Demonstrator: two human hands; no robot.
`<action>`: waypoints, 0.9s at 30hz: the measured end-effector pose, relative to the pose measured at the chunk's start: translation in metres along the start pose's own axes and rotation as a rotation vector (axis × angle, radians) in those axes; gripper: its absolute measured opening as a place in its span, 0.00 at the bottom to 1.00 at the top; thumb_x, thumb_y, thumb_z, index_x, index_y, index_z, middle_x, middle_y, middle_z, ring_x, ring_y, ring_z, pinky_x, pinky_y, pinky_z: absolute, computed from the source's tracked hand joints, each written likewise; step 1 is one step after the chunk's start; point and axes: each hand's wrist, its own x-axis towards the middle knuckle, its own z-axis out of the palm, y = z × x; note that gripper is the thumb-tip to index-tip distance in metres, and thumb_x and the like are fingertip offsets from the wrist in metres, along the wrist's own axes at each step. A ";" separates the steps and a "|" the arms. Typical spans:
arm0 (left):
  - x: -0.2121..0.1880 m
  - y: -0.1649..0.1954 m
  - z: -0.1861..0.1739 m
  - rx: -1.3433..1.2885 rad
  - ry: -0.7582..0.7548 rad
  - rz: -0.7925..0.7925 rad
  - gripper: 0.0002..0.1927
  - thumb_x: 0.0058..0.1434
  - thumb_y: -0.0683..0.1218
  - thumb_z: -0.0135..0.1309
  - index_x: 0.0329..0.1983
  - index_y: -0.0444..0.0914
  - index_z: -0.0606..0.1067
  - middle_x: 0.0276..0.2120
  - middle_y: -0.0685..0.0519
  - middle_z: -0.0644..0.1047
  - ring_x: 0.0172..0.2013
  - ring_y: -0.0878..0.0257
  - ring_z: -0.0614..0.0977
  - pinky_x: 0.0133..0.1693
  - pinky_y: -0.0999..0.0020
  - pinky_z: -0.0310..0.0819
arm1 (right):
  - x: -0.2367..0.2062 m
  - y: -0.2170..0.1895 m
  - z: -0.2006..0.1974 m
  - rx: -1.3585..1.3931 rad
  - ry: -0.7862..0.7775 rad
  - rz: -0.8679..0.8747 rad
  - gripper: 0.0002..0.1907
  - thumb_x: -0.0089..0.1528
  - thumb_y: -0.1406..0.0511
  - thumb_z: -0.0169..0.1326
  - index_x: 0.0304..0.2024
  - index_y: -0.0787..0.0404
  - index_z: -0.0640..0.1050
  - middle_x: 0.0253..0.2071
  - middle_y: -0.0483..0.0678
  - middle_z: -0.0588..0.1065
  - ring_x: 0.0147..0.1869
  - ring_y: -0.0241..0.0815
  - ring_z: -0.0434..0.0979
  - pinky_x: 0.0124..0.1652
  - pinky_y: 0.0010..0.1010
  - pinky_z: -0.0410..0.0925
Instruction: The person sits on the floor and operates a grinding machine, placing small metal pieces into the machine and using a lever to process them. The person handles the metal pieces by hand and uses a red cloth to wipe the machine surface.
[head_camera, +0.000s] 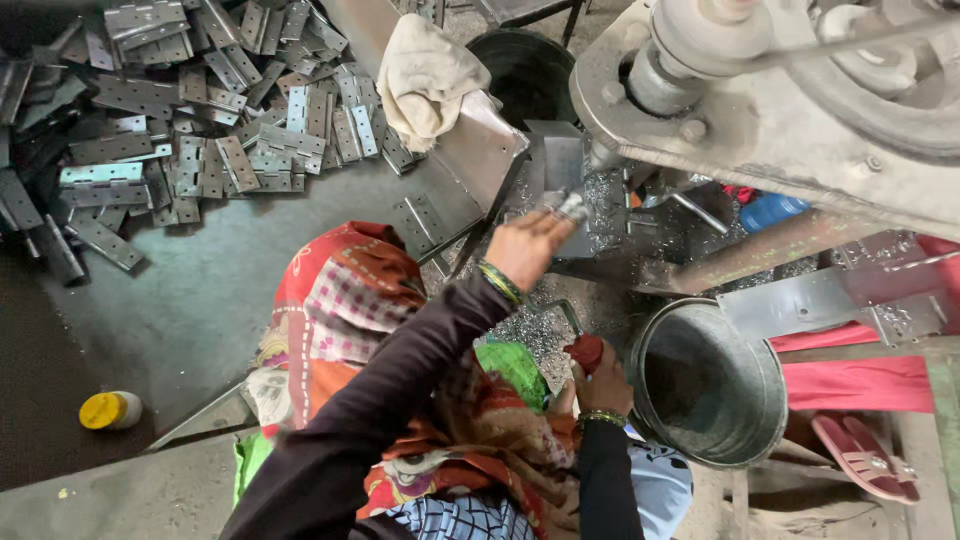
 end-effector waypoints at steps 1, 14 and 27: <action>-0.003 0.011 0.013 -0.039 -0.104 -0.028 0.27 0.65 0.46 0.53 0.69 0.45 0.69 0.59 0.47 0.77 0.58 0.52 0.79 0.53 0.59 0.78 | 0.000 0.001 -0.001 0.030 0.022 -0.036 0.41 0.57 0.46 0.60 0.70 0.44 0.62 0.54 0.56 0.76 0.56 0.60 0.78 0.51 0.52 0.70; 0.022 -0.003 0.060 0.058 -0.297 -0.330 0.21 0.64 0.46 0.48 0.61 0.38 0.74 0.66 0.44 0.71 0.70 0.52 0.65 0.74 0.41 0.30 | 0.038 -0.016 -0.063 -0.185 -0.284 0.000 0.42 0.58 0.42 0.60 0.65 0.55 0.62 0.52 0.64 0.76 0.56 0.64 0.78 0.54 0.53 0.70; 0.015 -0.001 0.073 0.040 -0.338 -0.304 0.31 0.59 0.48 0.46 0.67 0.35 0.67 0.66 0.43 0.68 0.68 0.51 0.63 0.70 0.43 0.31 | 0.017 -0.020 -0.031 -0.201 -0.184 0.037 0.40 0.62 0.40 0.53 0.69 0.46 0.55 0.55 0.63 0.73 0.58 0.63 0.76 0.52 0.57 0.68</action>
